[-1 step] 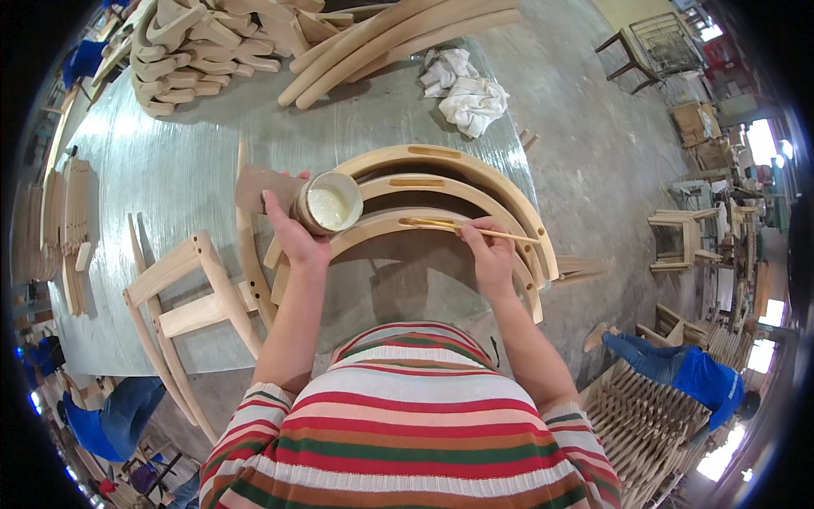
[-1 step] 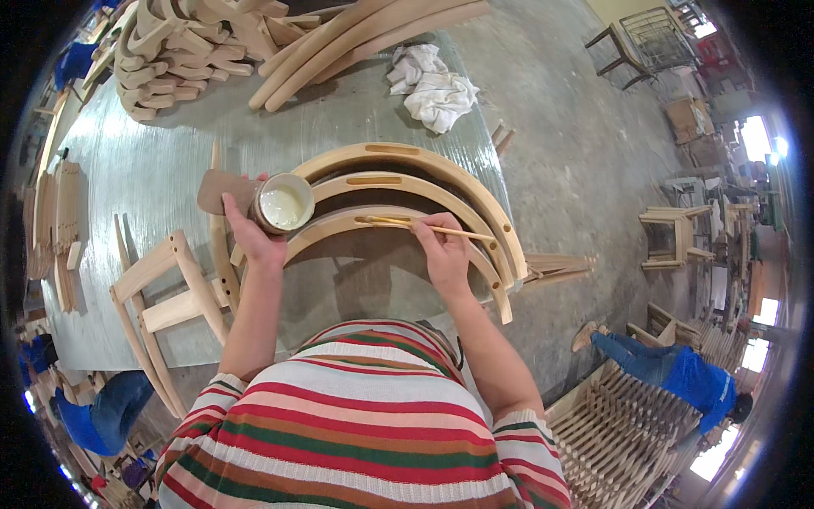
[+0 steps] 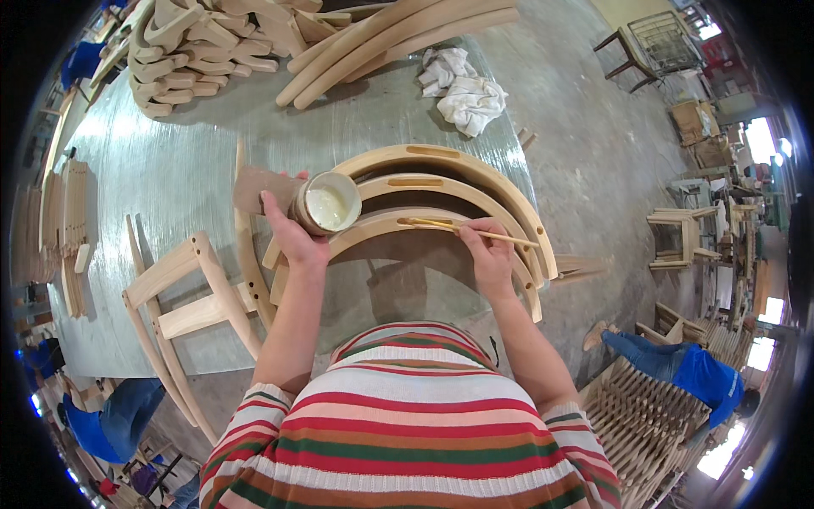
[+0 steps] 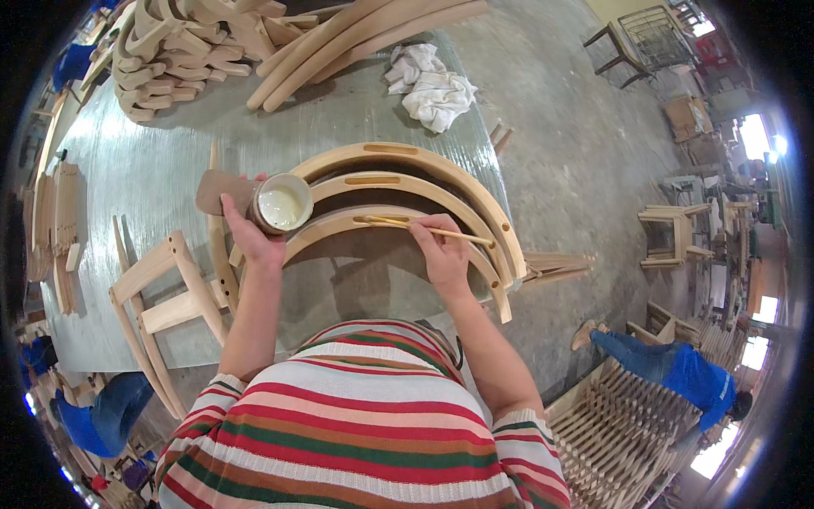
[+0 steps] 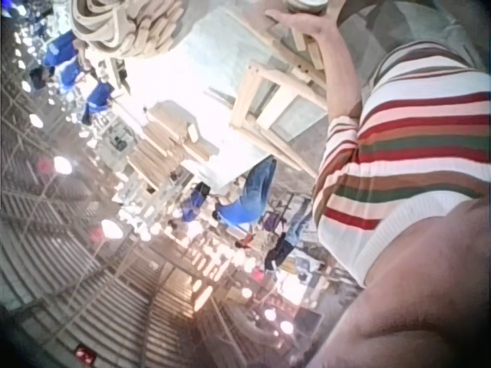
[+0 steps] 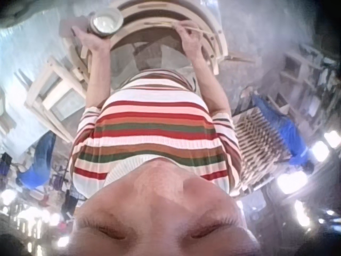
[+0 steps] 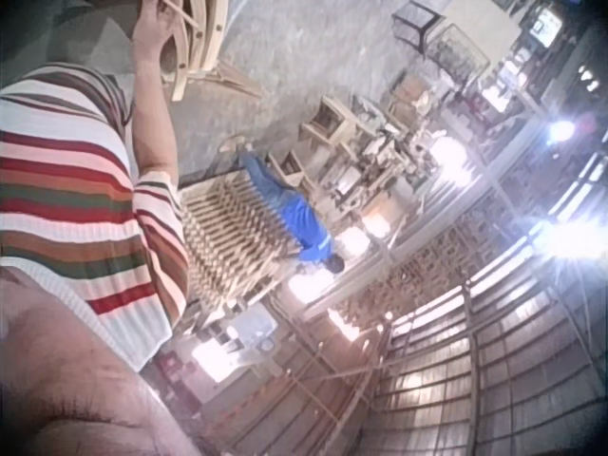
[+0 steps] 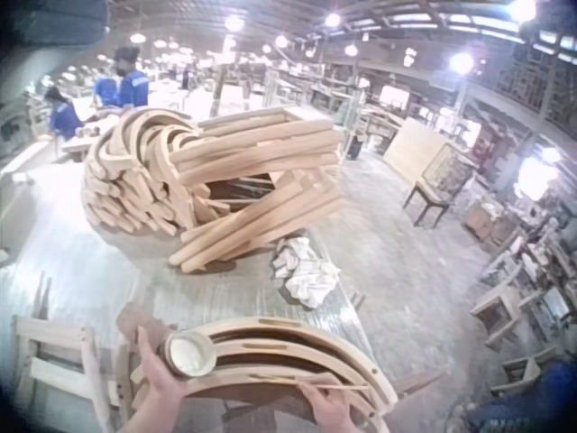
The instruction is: The person applies glue to wooden chair components using a brush and a small container. They dip the brush into the container and apply the substance to joints and edges of chair frames and curved backrest pieces. The person handles multiple parts one at a time, placing them on the table after treatment.
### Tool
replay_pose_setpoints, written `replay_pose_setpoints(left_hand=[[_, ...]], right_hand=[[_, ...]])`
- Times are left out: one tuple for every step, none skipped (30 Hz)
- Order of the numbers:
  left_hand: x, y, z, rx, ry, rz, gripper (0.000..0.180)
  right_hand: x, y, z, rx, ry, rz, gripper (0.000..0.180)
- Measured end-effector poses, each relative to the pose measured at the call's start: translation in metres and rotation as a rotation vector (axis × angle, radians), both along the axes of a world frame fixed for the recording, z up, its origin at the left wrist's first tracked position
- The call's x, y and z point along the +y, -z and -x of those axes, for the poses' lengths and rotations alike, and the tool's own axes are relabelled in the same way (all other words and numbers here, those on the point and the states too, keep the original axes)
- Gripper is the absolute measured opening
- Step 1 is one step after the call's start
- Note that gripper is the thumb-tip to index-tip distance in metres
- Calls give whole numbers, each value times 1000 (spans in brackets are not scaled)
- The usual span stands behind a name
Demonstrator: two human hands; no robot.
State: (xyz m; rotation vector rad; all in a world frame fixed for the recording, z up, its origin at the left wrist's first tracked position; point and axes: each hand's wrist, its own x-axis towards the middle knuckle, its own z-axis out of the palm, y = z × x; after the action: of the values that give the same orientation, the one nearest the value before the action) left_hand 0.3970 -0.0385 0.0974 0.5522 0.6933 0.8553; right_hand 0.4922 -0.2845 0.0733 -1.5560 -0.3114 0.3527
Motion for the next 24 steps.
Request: replay_pose_setpoints(left_hand=[[0,0,1,-3,-1,1,49],[1,0,1,-6,-3,3,49],[1,0,1,-6,-3,11,49],[3,0,2,-4,-5,18,49],[4,1,3,-3,-7,26,49],[6,3,4,-6,-10,23,49],[8,4,5,-11,-15,17,49],[10,4,5,-15,-21,11,49],[10,5,6,-7,-31,15,50],[10,2,5,3,-30,19,51],[9,0,3,12,-30,22,51],[8,-1,2,14,-28,19,52],[7,-2,1,16,-24,16,52],[6,-3,-1,18,-19,11,53],[4,-4,-2,15,-14,14,52],[4,-4,-3,12,-16,16,51],[4,-5,-3,10,-17,18,51],[5,-4,-2,12,-15,11,52],[5,-3,-1,15,-13,7,52],[6,-2,-1,17,-14,2,53],[7,-1,-1,15,-17,-3,53],[9,0,0,10,-21,-6,53],[10,0,1,6,-26,-9,53],[11,1,0,7,-34,-14,53]], right_hand=[[-3,-4,1,-86,-28,15,8],[-6,-7,1,-171,-57,31,8],[-20,-6,-5,-318,-163,136,12],[-28,-7,-8,-414,-171,153,12],[-35,-9,-11,-510,-180,169,12],[-41,-9,-12,-607,-190,184,12],[-45,-14,-10,-579,-146,221,13],[-45,-14,-8,-571,-137,230,12],[-45,-14,-7,-564,-129,238,12],[-44,-17,-4,-554,-111,249,12],[-38,-17,-1,-572,-127,229,12],[-27,-13,4,-590,-142,209,11],[-16,-12,9,-608,-156,190,11],[-5,-11,12,-605,-158,185,11],[5,-11,14,-602,-161,180,11],[12,-12,15,-598,-169,172,11],[11,-17,14,-520,-172,216,10],[6,-19,10,-565,-164,266,10],[-2,-21,4,-609,-156,319,10],[-8,-27,-3,-654,-151,370,10],[-16,-36,-4,-654,-103,419,9],[-21,-41,-5,-687,-95,444,10],[-25,-44,-5,-720,-87,468,10],[-26,-46,-6,-752,-80,492,11]])
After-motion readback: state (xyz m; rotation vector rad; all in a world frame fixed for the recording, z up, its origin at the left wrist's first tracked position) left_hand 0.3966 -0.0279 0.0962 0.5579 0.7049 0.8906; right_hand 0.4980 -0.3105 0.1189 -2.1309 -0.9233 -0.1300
